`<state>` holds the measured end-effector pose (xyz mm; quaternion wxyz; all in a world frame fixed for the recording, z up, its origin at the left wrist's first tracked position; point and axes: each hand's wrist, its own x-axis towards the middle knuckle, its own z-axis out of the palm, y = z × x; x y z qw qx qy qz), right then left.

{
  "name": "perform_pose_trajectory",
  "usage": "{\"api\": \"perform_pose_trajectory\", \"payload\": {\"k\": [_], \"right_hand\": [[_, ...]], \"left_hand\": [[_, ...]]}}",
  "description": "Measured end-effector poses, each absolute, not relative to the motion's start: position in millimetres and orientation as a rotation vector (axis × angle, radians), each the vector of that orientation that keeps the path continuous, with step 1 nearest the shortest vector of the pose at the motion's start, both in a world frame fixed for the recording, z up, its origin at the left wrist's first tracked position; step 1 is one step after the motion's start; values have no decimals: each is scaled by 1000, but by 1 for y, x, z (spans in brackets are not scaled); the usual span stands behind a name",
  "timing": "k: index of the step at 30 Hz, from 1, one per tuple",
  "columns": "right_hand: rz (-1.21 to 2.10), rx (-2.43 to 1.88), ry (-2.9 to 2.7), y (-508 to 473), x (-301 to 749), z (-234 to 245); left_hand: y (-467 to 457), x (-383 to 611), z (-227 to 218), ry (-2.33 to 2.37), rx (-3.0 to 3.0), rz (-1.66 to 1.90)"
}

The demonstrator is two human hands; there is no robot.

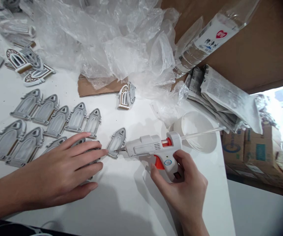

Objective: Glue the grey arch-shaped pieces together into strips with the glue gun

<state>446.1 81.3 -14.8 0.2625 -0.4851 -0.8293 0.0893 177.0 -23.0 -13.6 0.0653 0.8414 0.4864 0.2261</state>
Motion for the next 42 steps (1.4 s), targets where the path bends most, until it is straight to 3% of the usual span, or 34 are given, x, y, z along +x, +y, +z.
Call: {"api": "perform_pose_trajectory", "payload": {"k": [18, 21, 26, 31, 36, 42], "right_hand": [[574, -1539, -2002, 89, 439, -13], [571, -1595, -1966, 88, 437, -9], [579, -1654, -1896, 86, 434, -9], [632, -1645, -1863, 85, 429, -9], [629, -1632, -1867, 84, 427, -6], [660, -1662, -1851, 86, 428, -10]], "left_hand": [[-43, 135, 8, 1600, 2448, 710], [-51, 105, 8, 1800, 2431, 724], [-50, 55, 7, 2599, 1878, 443], [-38, 37, 0, 2489, 1785, 240], [-36, 40, -2, 2467, 1791, 511], [-43, 22, -1, 2402, 1327, 736]]}}
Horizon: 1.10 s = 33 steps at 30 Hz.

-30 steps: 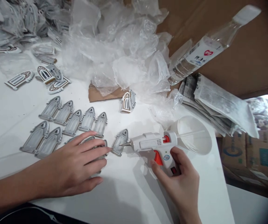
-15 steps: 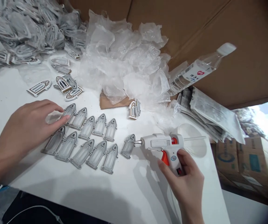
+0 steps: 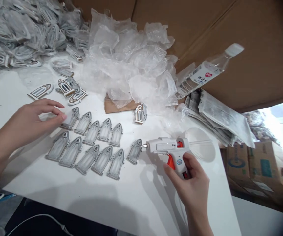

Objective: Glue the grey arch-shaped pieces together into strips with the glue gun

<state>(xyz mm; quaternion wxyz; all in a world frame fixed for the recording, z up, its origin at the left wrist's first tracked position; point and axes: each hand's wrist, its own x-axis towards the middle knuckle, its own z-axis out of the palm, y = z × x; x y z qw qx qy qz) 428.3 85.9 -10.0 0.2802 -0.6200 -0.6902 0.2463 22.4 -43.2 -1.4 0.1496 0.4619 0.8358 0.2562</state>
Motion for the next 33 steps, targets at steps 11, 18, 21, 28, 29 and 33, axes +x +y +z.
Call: {"api": "perform_pose_trajectory", "payload": {"k": [11, 18, 21, 28, 29, 33], "right_hand": [[632, -1679, -1890, 84, 425, -4], [662, -1639, -1907, 79, 411, 5], [654, -1612, -1901, 78, 402, 10], [723, -1560, -1895, 74, 364, 23], [739, -1566, -1883, 73, 357, 25], [788, -1579, -1858, 65, 330, 31]], "left_hand": [[-39, 9, -10, 2208, 1158, 751], [-36, 4, -16, 2285, 1183, 709], [-37, 0, -20, 2267, 1202, 679], [-39, 9, -10, 2250, 1304, 650], [-39, 12, -7, 2243, 1330, 651], [-47, 17, -5, 2287, 1480, 715]]}}
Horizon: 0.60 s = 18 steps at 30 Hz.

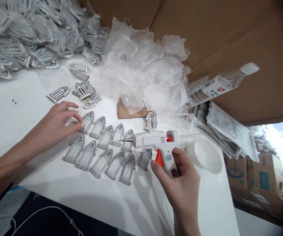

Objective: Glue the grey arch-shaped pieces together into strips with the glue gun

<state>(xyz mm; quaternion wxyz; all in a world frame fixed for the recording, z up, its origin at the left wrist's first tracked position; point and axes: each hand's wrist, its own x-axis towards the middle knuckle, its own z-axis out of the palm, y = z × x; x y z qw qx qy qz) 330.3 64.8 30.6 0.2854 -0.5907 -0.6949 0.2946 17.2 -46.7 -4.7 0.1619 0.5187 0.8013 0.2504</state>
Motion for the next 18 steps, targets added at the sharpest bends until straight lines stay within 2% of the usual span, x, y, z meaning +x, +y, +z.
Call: {"api": "perform_pose_trajectory", "payload": {"k": [5, 9, 18], "right_hand": [[742, -1550, -1875, 52, 296, 32], [698, -1567, -1864, 46, 268, 29], [625, -1639, -1978, 36, 234, 7]], "left_hand": [[-62, 11, -8, 2228, 1652, 670], [-69, 3, -10, 2176, 1837, 787], [-75, -2, -14, 2188, 1923, 803]]}}
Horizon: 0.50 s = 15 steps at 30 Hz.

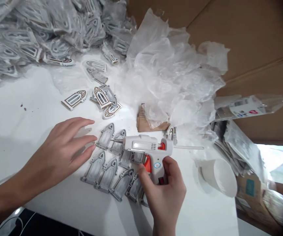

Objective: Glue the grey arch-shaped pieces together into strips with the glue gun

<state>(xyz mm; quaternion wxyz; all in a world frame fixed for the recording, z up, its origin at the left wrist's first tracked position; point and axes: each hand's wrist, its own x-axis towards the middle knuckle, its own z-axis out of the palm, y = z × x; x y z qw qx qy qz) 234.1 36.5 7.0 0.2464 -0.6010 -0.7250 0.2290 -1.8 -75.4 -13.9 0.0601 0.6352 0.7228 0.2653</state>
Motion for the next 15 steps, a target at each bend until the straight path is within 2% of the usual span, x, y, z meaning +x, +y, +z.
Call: {"api": "perform_pose_trajectory", "payload": {"k": [7, 15], "right_hand": [[439, -1599, -2106, 34, 233, -7], [431, -1558, -2205, 36, 234, -6]], "left_hand": [[-77, 3, -13, 2220, 1878, 779], [-77, 2, -16, 2182, 1868, 758]]}}
